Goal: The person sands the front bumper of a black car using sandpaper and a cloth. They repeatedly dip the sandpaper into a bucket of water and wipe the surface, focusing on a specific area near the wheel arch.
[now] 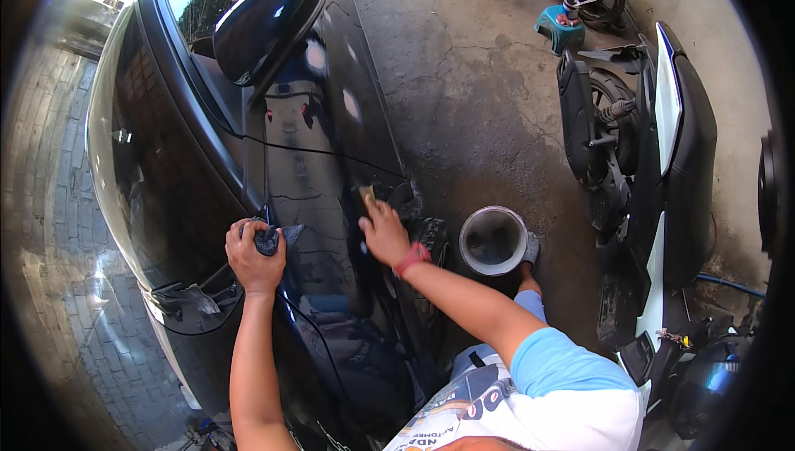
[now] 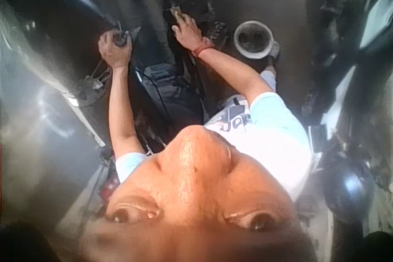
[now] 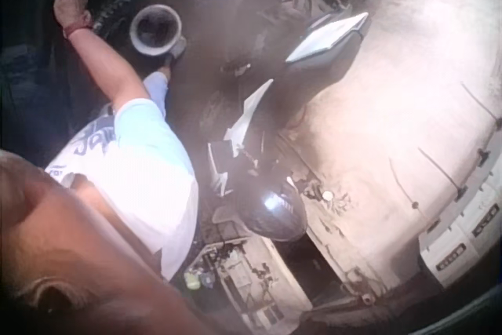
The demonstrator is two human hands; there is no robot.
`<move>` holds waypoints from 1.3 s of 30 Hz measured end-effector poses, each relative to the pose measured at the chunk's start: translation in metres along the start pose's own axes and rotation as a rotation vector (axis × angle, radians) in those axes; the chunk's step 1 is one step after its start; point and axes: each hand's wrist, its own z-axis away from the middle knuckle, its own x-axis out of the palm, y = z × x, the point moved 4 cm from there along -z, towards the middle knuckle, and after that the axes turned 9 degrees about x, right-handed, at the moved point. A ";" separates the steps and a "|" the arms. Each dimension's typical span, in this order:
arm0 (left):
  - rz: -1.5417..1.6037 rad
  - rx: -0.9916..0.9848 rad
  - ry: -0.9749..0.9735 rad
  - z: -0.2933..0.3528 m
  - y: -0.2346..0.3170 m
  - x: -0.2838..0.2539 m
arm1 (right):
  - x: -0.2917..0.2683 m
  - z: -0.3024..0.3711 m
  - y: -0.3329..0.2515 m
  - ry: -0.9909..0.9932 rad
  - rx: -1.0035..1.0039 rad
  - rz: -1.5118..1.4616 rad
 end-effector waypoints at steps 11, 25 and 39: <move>0.008 0.041 0.014 0.016 -0.012 0.005 | -0.018 0.040 -0.044 0.046 -0.181 0.085; 0.006 0.087 -0.028 0.000 -0.002 0.008 | -0.013 0.014 -0.040 0.024 -0.075 0.066; -0.017 0.097 0.017 -0.015 0.005 0.014 | -0.018 -0.034 -0.016 0.047 0.027 0.045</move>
